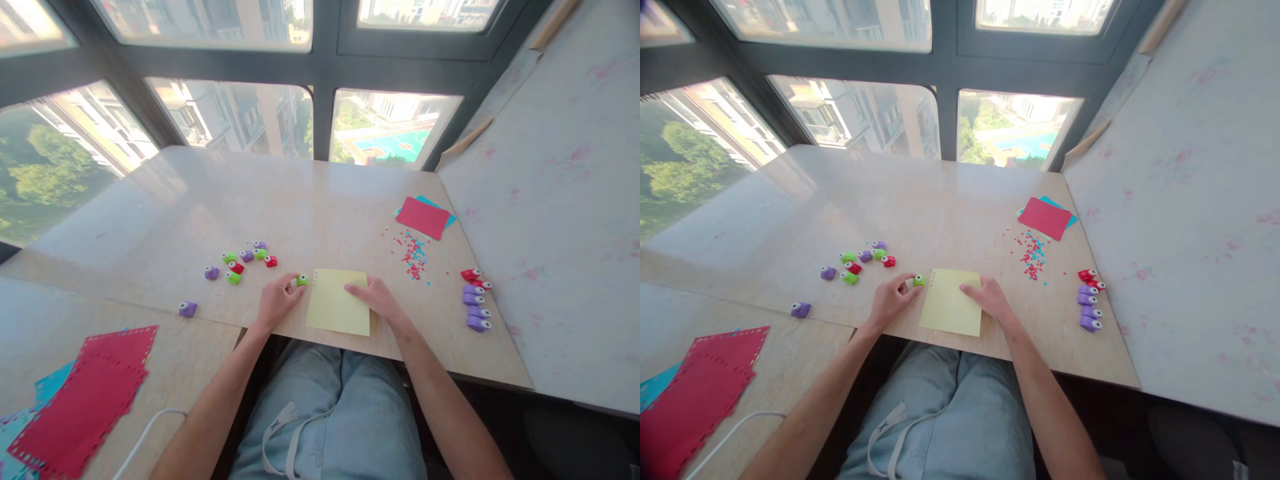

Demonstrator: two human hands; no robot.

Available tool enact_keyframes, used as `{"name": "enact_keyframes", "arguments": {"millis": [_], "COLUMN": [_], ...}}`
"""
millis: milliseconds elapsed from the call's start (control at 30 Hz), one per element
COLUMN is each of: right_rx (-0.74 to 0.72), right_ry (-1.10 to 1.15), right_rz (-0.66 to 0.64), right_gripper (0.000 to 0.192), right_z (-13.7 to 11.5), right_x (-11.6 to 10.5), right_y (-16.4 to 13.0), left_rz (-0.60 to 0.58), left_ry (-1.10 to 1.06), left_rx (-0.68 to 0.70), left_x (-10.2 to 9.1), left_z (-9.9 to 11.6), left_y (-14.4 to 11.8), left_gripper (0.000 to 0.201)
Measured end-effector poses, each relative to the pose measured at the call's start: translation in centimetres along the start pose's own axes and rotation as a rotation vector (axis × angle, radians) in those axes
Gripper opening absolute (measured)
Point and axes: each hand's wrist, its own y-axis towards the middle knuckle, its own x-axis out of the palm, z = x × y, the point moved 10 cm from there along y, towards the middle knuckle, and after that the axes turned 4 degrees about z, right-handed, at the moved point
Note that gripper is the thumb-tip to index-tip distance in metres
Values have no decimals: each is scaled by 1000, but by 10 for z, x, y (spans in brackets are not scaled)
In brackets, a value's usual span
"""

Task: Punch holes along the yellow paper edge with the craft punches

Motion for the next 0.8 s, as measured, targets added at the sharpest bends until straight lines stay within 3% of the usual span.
{"name": "enact_keyframes", "arguments": {"millis": [300, 467, 633, 800], "right_rx": [-159, -275, -322, -347], "right_ry": [-30, -33, -58, -32], "right_rz": [137, 223, 248, 257], "right_gripper": [36, 36, 34, 27], "right_z": [-7, -14, -16, -21], "right_x": [-9, -14, -15, -16], "right_y": [-15, -28, -30, -30], "left_rz": [76, 163, 92, -80], "left_ry": [-585, -685, -690, -605], "left_rx": [-191, -242, -160, 31], "left_x": [-9, -18, -6, 18], "left_z": [-25, -23, 19, 100], "left_y": [-14, -28, -40, -48], "left_gripper": [37, 36, 32, 25]}}
